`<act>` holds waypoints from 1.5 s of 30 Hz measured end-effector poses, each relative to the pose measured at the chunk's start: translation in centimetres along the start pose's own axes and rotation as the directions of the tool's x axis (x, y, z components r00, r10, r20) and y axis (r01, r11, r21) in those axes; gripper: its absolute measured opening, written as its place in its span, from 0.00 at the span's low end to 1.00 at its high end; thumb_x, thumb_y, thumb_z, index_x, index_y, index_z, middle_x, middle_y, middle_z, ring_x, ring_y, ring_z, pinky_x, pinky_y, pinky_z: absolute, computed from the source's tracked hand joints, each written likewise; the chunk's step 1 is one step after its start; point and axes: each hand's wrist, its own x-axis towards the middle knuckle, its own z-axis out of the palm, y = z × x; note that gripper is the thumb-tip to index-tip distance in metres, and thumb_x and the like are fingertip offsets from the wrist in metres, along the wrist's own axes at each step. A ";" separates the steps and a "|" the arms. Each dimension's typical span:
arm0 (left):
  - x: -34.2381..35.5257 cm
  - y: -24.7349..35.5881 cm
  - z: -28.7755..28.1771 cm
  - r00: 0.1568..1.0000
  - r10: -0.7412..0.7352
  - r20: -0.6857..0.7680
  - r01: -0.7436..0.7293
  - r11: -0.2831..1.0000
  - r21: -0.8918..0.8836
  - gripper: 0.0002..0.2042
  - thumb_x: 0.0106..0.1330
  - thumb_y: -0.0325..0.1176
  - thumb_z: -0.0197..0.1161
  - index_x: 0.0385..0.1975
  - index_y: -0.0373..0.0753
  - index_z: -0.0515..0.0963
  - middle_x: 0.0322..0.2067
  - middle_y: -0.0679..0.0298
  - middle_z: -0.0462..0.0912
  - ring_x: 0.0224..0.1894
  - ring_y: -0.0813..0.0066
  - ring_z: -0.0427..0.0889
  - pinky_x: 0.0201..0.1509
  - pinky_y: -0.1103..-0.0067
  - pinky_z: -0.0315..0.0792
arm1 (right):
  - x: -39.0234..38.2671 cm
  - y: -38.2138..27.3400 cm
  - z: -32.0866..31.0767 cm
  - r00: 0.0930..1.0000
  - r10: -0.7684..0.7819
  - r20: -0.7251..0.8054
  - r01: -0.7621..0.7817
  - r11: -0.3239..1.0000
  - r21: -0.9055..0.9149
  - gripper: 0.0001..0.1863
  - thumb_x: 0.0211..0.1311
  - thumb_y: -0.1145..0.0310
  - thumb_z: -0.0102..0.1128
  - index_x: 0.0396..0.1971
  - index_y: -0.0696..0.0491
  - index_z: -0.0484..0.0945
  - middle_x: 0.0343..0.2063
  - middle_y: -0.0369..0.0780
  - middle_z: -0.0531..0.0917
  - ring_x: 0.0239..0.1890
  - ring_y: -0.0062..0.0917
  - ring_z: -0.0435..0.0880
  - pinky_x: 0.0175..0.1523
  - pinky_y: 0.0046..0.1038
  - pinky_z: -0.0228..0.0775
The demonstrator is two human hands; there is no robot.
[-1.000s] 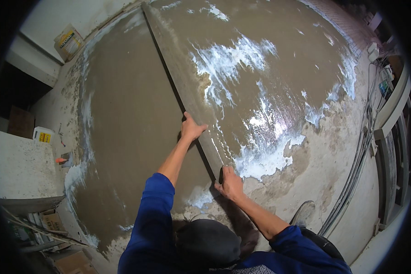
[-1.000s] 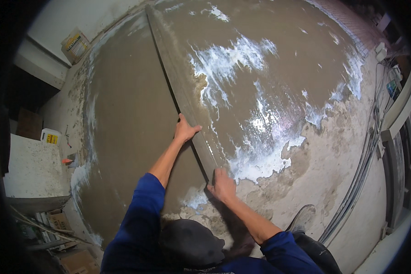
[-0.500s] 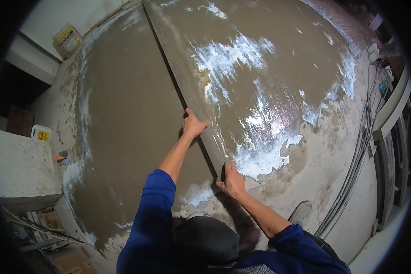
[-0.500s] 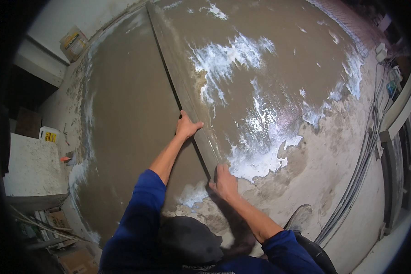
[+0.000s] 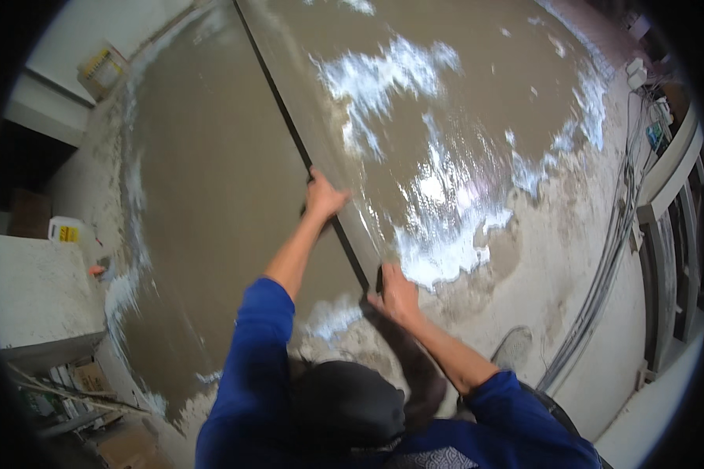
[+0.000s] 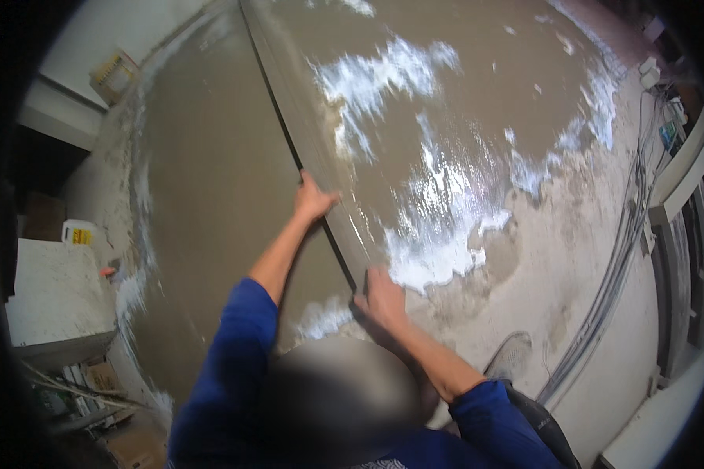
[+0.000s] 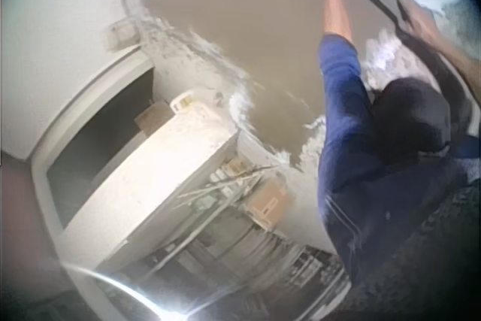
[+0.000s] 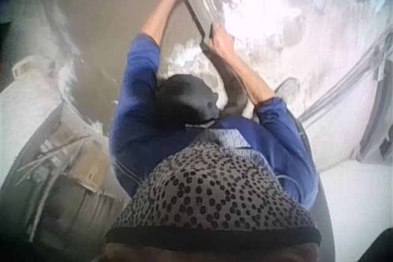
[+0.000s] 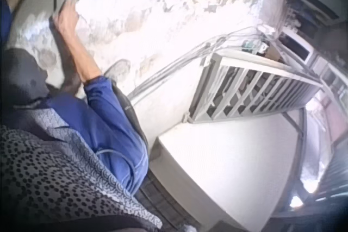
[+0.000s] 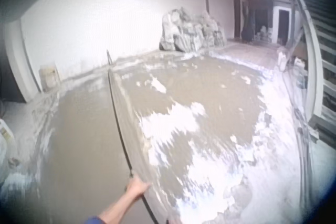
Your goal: The person uses a trowel to spread wet concrete on a floor, then uses a long straightedge to level and smooth the surface. The person moves the straightedge back and forth across the floor to create a flat finish.
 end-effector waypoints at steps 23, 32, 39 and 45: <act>0.8 3.4 0.6 0.992 -0.074 0.101 0.080 0.995 -0.057 0.61 0.49 0.49 0.76 0.71 0.20 0.41 0.59 0.31 0.71 0.61 0.42 0.75 0.66 0.66 0.70 | 1.1 1.9 -2.5 0.997 0.068 0.043 -0.068 0.998 -0.011 0.32 0.47 0.61 0.75 0.47 0.56 0.66 0.46 0.51 0.74 0.39 0.54 0.81 0.42 0.51 0.75; 3.7 4.2 0.8 0.994 -0.078 0.077 0.079 0.997 -0.018 0.60 0.50 0.49 0.75 0.72 0.21 0.39 0.58 0.35 0.74 0.61 0.46 0.76 0.66 0.66 0.70 | 3.7 2.5 -3.1 0.999 0.032 0.011 -0.032 0.999 -0.039 0.31 0.47 0.61 0.74 0.47 0.56 0.66 0.45 0.50 0.74 0.40 0.52 0.82 0.42 0.49 0.75; 2.1 4.3 1.6 0.993 -0.061 0.105 0.066 0.997 -0.043 0.62 0.48 0.52 0.76 0.70 0.18 0.41 0.58 0.32 0.73 0.61 0.44 0.76 0.65 0.66 0.70 | 2.2 3.1 -3.3 0.997 0.066 0.027 -0.066 0.998 -0.021 0.32 0.44 0.61 0.76 0.45 0.56 0.66 0.43 0.50 0.74 0.39 0.53 0.81 0.40 0.49 0.75; 3.2 4.8 1.3 0.994 -0.047 0.103 0.054 0.997 -0.064 0.60 0.51 0.46 0.75 0.71 0.19 0.38 0.55 0.35 0.76 0.58 0.44 0.78 0.64 0.65 0.71 | 3.3 3.2 -3.2 0.999 0.050 0.008 -0.050 0.997 -0.059 0.34 0.43 0.61 0.77 0.47 0.56 0.66 0.43 0.49 0.73 0.40 0.53 0.80 0.40 0.49 0.75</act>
